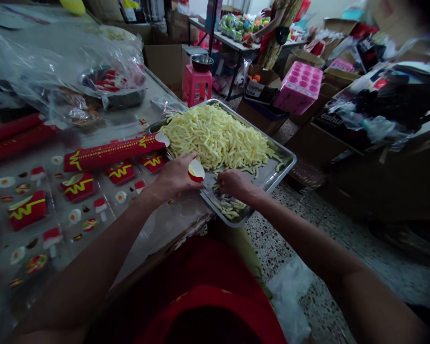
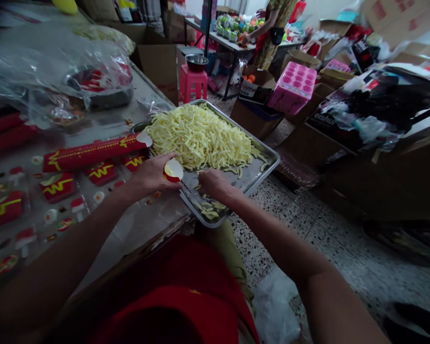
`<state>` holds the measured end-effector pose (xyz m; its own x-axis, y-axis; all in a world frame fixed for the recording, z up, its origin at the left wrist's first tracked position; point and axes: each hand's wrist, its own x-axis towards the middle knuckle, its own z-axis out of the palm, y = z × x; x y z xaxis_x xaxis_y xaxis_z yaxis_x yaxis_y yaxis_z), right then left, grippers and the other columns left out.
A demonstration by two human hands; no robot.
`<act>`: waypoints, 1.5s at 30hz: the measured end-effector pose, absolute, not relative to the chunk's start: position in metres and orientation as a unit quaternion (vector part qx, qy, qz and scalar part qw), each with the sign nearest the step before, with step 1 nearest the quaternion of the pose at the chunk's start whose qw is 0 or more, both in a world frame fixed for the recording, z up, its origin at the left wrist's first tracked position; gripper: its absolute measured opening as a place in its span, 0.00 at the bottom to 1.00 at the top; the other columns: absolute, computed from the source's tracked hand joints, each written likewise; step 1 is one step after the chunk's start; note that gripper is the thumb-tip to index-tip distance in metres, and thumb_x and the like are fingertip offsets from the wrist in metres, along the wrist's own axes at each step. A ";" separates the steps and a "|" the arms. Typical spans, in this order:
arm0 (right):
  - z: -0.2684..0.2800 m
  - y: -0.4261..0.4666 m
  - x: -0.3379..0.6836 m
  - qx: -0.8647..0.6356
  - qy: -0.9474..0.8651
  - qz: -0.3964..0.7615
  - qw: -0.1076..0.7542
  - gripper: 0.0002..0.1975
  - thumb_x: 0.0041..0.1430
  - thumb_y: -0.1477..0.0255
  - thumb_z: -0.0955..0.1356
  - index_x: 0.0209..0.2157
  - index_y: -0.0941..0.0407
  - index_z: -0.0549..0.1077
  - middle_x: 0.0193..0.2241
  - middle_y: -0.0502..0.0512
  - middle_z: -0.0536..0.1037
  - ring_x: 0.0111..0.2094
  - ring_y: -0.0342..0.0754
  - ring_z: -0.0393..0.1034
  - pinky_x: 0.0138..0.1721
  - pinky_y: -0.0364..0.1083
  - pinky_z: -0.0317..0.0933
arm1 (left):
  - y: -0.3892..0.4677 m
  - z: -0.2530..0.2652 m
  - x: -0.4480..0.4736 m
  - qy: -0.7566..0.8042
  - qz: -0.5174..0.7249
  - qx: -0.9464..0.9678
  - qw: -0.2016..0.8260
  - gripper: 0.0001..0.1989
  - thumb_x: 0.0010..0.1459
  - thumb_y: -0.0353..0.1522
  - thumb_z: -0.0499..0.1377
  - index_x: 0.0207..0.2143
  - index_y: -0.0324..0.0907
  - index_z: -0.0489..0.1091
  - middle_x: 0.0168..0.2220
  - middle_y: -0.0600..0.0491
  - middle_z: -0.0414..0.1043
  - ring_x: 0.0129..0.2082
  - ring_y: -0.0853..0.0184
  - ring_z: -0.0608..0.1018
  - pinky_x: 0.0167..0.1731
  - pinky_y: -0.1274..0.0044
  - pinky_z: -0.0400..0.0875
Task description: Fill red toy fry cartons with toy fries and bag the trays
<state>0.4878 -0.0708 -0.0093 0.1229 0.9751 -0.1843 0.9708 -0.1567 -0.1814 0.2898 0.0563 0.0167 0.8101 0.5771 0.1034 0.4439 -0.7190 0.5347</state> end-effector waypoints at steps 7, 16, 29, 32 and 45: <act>-0.006 -0.076 0.492 -0.766 -0.485 0.120 0.403 0.11 0.54 0.71 0.71 0.38 0.60 0.83 0.25 0.51 0.78 0.26 0.44 0.69 0.29 0.43 0.59 | 0.023 0.025 0.304 0.286 0.060 0.936 0.194 0.47 0.45 0.40 0.77 0.66 0.42 0.66 0.64 0.41 0.72 0.60 0.48 0.77 0.57 0.64 0.74; 0.054 -0.078 0.512 -0.701 -0.681 0.107 0.185 0.10 0.58 0.79 0.69 0.36 0.56 0.84 0.38 0.55 0.81 0.37 0.45 0.71 0.41 0.44 0.59 | -0.003 0.010 0.373 0.325 0.227 0.897 0.196 0.36 0.49 0.35 0.72 0.61 0.40 0.70 0.57 0.41 0.77 0.56 0.50 0.79 0.57 0.65 0.72; 0.070 -0.057 0.521 -0.715 -0.652 0.086 0.239 0.18 0.57 0.78 0.70 0.50 0.59 0.75 0.39 0.54 0.81 0.39 0.48 0.72 0.39 0.45 0.60 | 0.013 -0.001 0.385 0.314 0.290 0.870 0.245 0.33 0.52 0.35 0.72 0.59 0.42 0.68 0.54 0.48 0.78 0.53 0.56 0.79 0.56 0.68 0.74; 0.078 -0.067 0.555 -0.722 -0.651 0.059 0.226 0.14 0.60 0.74 0.71 0.47 0.58 0.80 0.38 0.54 0.82 0.38 0.48 0.73 0.42 0.46 0.61 | 0.027 -0.006 0.380 0.300 0.306 0.851 0.303 0.40 0.48 0.37 0.75 0.62 0.42 0.67 0.59 0.48 0.76 0.56 0.57 0.79 0.60 0.67 0.72; 0.020 -0.102 0.546 -0.831 -0.504 0.066 0.228 0.07 0.53 0.69 0.74 0.31 0.57 0.85 0.23 0.51 0.78 0.26 0.44 0.69 0.29 0.44 0.54 | 0.007 0.012 0.372 0.282 0.135 0.930 0.195 0.47 0.45 0.39 0.78 0.65 0.40 0.67 0.62 0.39 0.74 0.60 0.47 0.77 0.60 0.63 0.71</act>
<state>0.5463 -0.1022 0.0201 0.4841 0.8669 0.1188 0.8064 -0.3893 -0.4453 0.3715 0.0074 0.0125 0.8048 0.5763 0.1423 0.4708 -0.7657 0.4382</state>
